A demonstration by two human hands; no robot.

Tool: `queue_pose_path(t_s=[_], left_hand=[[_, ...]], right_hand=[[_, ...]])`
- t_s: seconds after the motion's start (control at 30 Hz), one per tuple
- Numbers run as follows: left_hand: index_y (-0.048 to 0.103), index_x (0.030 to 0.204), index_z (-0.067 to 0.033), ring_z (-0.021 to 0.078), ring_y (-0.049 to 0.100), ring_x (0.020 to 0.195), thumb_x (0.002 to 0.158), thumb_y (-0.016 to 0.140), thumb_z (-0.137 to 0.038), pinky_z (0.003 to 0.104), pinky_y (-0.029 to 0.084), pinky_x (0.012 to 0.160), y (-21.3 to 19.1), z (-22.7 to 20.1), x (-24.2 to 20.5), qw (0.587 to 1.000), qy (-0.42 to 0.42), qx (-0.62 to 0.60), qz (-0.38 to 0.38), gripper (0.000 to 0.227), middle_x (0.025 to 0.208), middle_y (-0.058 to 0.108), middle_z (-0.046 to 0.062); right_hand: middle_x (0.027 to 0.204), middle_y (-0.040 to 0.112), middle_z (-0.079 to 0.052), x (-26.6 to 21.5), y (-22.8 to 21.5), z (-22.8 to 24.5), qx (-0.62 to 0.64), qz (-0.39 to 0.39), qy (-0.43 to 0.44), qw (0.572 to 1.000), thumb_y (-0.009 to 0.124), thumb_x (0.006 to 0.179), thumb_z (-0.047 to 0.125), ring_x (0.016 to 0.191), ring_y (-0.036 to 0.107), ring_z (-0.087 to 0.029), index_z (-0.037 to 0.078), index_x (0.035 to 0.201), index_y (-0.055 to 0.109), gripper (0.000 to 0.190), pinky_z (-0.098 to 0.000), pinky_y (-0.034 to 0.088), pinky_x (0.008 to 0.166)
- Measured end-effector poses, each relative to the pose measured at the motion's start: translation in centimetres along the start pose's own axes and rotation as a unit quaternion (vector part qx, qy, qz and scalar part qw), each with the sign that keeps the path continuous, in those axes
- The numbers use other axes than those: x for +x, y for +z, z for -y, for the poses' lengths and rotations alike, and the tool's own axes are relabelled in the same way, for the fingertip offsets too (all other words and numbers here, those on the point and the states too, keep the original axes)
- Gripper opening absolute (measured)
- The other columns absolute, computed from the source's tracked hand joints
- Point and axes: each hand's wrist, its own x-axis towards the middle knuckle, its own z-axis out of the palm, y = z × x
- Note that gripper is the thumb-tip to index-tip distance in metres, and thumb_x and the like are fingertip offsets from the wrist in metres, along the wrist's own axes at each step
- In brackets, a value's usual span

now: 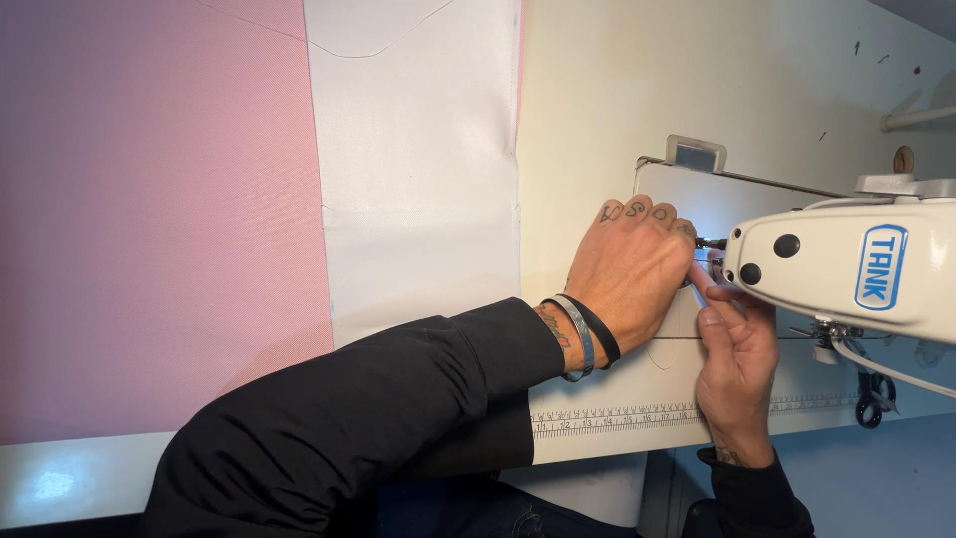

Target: Aligning two pieces of material and sewing them together using an industrial sewing machine.

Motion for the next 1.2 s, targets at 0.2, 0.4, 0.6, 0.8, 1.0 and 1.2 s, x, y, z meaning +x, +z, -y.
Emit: queue_pose_path(t_s=[0.2, 0.4, 0.6, 0.8, 1.0, 1.2], left_hand=[[0.069, 0.084, -0.0001, 0.0337, 0.065, 0.095, 0.072, 0.069, -0.004, 0.044, 0.049, 0.085, -0.2, -0.2, -0.3, 1.0, -0.006, 0.002, 0.007, 0.013, 0.09, 0.068, 0.019], [0.069, 0.085, 0.0014, 0.0343, 0.065, 0.094, 0.068, 0.07, -0.004, 0.044, 0.049, 0.085, 0.1, -0.1, -0.2, 1.0, 0.0, 0.005, -0.016, 0.017, 0.09, 0.068, 0.02], [0.069, 0.084, 0.0011, 0.0348, 0.065, 0.094, 0.069, 0.07, -0.005, 0.045, 0.049, 0.085, 0.1, -0.1, -0.2, 1.0, -0.001, -0.008, -0.017, 0.017, 0.089, 0.068, 0.02], [0.069, 0.086, 0.0014, 0.0339, 0.065, 0.093, 0.07, 0.069, -0.004, 0.044, 0.049, 0.084, 0.2, 0.0, -0.1, 1.0, -0.003, -0.002, -0.013, 0.017, 0.089, 0.068, 0.02], [0.069, 0.086, 0.0015, 0.0335, 0.065, 0.094, 0.07, 0.069, -0.005, 0.043, 0.049, 0.084, 0.3, -0.1, -0.1, 1.0, -0.007, 0.003, -0.001, 0.017, 0.09, 0.069, 0.02], [0.069, 0.088, 0.0021, 0.034, 0.065, 0.095, 0.07, 0.07, -0.005, 0.043, 0.049, 0.084, 0.1, -0.1, -0.2, 1.0, -0.001, -0.002, -0.013, 0.019, 0.091, 0.069, 0.02]], right_hand=[[0.148, 0.056, -0.028, 0.0, 0.1, 0.2, 0.008, -0.004, -0.01, 1.0, 0.042, 0.108, 0.0, 0.148, 0.045, -0.024, 0.0, 0.13, 0.045, 0.022, -0.0398, 0.029, 0.128], [0.144, 0.057, -0.034, 0.2, 0.3, 0.6, 0.006, -0.006, -0.016, 1.0, 0.042, 0.105, -0.002, 0.148, 0.047, -0.028, 0.0, 0.131, 0.041, 0.026, -0.0399, 0.028, 0.128], [0.144, 0.056, -0.035, 0.2, 0.2, 0.4, 0.006, -0.008, -0.014, 1.0, 0.043, 0.105, -0.003, 0.148, 0.047, -0.03, 0.0, 0.13, 0.042, 0.025, -0.04, 0.029, 0.128], [0.147, 0.054, -0.035, 0.2, 0.2, 0.3, 0.001, -0.01, -0.017, 1.0, 0.042, 0.106, -0.004, 0.149, 0.047, -0.031, 0.0, 0.129, 0.043, 0.023, -0.0408, 0.031, 0.128], [0.146, 0.05, -0.035, 0.1, 0.5, 1.0, 0.002, -0.016, -0.014, 1.0, 0.042, 0.104, -0.004, 0.149, 0.048, -0.033, 0.0, 0.13, 0.044, 0.027, -0.0398, 0.034, 0.126], [0.152, 0.052, -0.034, -0.3, -0.2, -0.4, 0.038, -0.009, -0.011, 0.999, 0.044, 0.107, -0.002, 0.138, 0.054, -0.02, 0.002, 0.129, 0.045, 0.022, -0.0324, 0.036, 0.121]])
